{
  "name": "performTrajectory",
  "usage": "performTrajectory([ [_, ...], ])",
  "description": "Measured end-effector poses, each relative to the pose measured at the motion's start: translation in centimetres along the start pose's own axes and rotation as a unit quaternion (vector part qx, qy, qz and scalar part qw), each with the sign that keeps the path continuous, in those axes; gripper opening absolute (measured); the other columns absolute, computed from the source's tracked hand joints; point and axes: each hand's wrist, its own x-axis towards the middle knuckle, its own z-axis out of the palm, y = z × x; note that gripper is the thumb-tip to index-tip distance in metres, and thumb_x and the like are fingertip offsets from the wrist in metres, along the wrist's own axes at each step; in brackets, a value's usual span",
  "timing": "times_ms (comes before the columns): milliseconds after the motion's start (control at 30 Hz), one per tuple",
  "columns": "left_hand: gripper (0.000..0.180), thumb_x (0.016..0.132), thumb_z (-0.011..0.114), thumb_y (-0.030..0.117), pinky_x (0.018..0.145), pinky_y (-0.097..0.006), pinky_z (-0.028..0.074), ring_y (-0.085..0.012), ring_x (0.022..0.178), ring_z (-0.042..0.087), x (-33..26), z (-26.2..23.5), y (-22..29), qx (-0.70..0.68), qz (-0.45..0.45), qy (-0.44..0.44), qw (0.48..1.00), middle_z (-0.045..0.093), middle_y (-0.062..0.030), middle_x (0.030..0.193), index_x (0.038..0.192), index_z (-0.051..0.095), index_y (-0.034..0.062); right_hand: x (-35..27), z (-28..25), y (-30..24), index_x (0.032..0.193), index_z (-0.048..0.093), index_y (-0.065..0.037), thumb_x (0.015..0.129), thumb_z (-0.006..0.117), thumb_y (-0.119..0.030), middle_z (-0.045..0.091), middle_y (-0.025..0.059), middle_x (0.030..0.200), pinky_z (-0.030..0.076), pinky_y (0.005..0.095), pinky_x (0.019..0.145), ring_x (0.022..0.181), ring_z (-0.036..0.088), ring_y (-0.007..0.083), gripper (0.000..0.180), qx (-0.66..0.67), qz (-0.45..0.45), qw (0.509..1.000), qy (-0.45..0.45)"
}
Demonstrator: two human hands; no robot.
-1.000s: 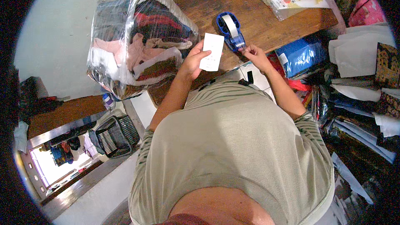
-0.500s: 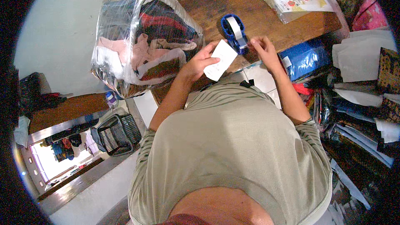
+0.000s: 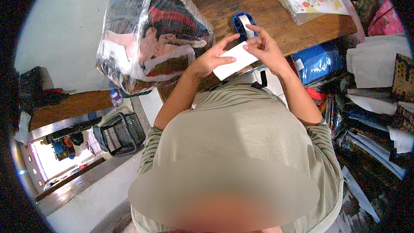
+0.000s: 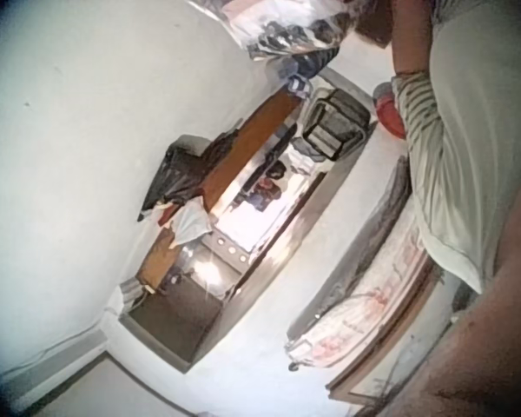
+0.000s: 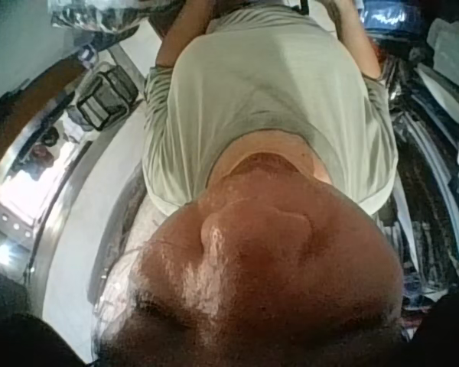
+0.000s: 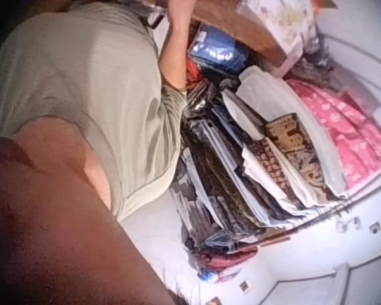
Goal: The person packages a stack of folded clothes into a large plastic bag by hand, sprays the contents with a spray bottle, and seals the bag with adhesive tape and a paper label at a folding station.
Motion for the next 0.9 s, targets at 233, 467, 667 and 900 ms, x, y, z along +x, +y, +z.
performTrajectory([
  [233,0.022,0.082,0.06,0.01,0.057,-0.021,0.048,-0.0119,0.066,0.061,-0.6,-1.5,-0.6,0.02,-0.031,0.169,0.985,0.063,-0.0092,0.083,0.099,0.056,-0.0034,-0.4,-0.7,0.4,0.131,0.034,-0.009,0.079,0.062,-0.006,0.049,-0.0008,0.078,0.039,0.0195,0.068,0.071,0.044,0.0069,0.059,-0.083,-0.095,0.987,0.098],
  [467,0.014,0.083,0.06,0.012,0.057,-0.021,0.045,-0.0096,0.061,0.055,-0.4,-0.3,-1.4,-0.11,0.045,0.308,0.944,0.06,-0.0043,0.076,0.09,0.056,0.0005,-0.8,-1.2,3.2,0.132,0.031,-0.01,0.078,0.063,-0.008,0.048,-0.0004,0.078,0.04,0.0214,0.07,0.071,0.045,0.0079,0.063,-0.142,-0.08,0.979,0.12],
  [667,0.015,0.082,0.059,0.005,0.065,-0.022,0.044,-0.0077,0.07,0.055,0.0,-1.7,-1.7,0.08,0.049,0.307,0.947,0.061,-0.0053,0.085,0.096,0.056,-0.0002,-0.2,-2.1,0.8,0.103,0.06,-0.007,0.076,0.065,-0.017,0.053,0.0127,0.098,0.037,0.0361,0.086,0.098,0.048,0.0257,0.029,-0.368,-0.238,0.868,0.235],
  [900,0.012,0.082,0.057,0.005,0.062,-0.023,0.043,-0.0069,0.069,0.054,1.8,-0.6,-2.5,0.136,0.139,0.254,0.948,0.061,-0.0037,0.076,0.091,0.058,-0.0028,0.1,0.0,-2.3,0.088,0.062,-0.002,0.081,0.06,-0.013,0.06,0.01,0.086,0.042,0.0314,0.077,0.087,0.056,0.0215,0.014,-0.279,-0.146,0.949,0.015],
])
